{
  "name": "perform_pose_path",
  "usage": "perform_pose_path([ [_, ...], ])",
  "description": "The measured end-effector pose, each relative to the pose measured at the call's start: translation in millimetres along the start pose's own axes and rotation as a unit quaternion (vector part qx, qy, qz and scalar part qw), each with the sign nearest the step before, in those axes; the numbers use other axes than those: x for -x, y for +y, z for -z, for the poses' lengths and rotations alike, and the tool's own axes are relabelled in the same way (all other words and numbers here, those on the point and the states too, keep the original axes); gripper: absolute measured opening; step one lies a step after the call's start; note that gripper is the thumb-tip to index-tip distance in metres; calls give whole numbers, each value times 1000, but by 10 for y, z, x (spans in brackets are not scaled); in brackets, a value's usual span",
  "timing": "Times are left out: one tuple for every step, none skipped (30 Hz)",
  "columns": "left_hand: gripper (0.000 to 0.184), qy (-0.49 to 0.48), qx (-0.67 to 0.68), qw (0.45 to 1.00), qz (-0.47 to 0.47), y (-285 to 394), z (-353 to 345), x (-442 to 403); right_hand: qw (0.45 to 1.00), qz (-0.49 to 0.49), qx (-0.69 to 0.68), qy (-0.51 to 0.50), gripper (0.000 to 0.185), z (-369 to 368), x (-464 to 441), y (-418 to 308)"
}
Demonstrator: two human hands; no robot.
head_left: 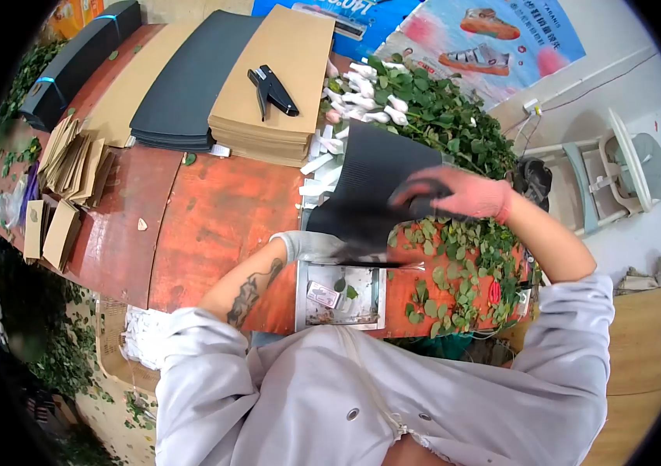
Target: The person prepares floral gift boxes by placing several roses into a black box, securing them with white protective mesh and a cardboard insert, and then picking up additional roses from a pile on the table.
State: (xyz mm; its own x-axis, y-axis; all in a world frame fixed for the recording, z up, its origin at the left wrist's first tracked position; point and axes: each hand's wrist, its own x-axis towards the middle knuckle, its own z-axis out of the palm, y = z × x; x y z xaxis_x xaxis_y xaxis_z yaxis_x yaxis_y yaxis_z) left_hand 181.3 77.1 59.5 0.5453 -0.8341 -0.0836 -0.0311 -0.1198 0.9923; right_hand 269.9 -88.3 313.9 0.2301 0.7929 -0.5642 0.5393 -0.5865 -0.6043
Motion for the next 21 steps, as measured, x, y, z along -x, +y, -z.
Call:
perform_pose_path([
  [53, -8, 26, 1000, 0, 25, -27, 43, 995, 18, -13, -97, 51, -85, -116, 162],
  [54, -14, 46, 999, 1, 59, -48, 63, 995, 19, -20, -99, 51, -159, -206, 318],
  [54, -30, 118, 992, -9, -66, -74, 29, 984, -2, -127, -129, 53, -230, -280, 465],
  [54, -30, 121, 992, -6, -75, -75, 26, 960, -20, -227, -159, 55, -295, -379, 616],
  [55, -25, 77, 997, -17, -66, -77, 26, 973, 12, -189, -134, 55, -401, -505, 769],
  [56, -21, 34, 999, -27, -68, -92, 27, 982, 46, -151, -108, 56, -559, -654, 945],
  [50, 5, 42, 997, -67, -253, -142, -30, 996, 76, -11, -52, 51, -825, -834, 1212],
  [57, -16, 75, 997, -20, -38, -108, 54, 966, 186, 177, 26, 50, -1043, -968, 1404],
  [54, -3, 74, 997, -19, 32, -103, 88, 943, 175, 282, 13, 49, -1259, -1100, 1599],
  [50, 8, 77, 997, -17, 54, -125, 101, 911, 161, 381, -1, 48, -1402, -1179, 1668],
  [50, 10, 87, 996, -6, 55, -131, 105, 913, 170, 370, -4, 48, -1471, -1231, 1766],
  [49, 23, 100, 995, -18, 50, -149, 102, 918, 156, 364, -15, 50, -1514, -1255, 1780],
  [48, 36, 113, 993, -27, 33, -183, 103, 922, 144, 358, -27, 51, -1586, -1283, 1789],
  [48, 43, 119, 992, -13, 1, -241, 72, 909, 204, 360, 57, 53, -1754, -1281, 2012],
  [47, 59, 105, 991, -53, -36, -280, 62, 879, 277, 360, 148, 55, -1873, -1298, 2242],
  [46, 80, 84, 990, -82, -46, -253, 176, 867, 301, 360, 169, 55, -1899, -1332, 2281],
  [42, 121, 77, 989, -20, -5, -186, 323, 851, 328, 356, 205, 53, -1901, -1355, 2279],
  [39, 164, 73, 983, 34, 40, -117, 495, 867, 278, 382, 161, 52, -1921, -1338, 2236],
  [35, 280, 13, 959, 39, 234, 33, 801, 884, 221, 398, 110, 48, -1881, -1315, 2123],
  [35, 446, -22, 881, 154, 314, 101, 1189, 906, 182, 374, 74, 46, -1832, -1311, 2013],
  [31, 548, -46, 802, 233, 564, 304, 1574, 891, 221, 373, 134, 39, -1816, -1284, 1976],
])
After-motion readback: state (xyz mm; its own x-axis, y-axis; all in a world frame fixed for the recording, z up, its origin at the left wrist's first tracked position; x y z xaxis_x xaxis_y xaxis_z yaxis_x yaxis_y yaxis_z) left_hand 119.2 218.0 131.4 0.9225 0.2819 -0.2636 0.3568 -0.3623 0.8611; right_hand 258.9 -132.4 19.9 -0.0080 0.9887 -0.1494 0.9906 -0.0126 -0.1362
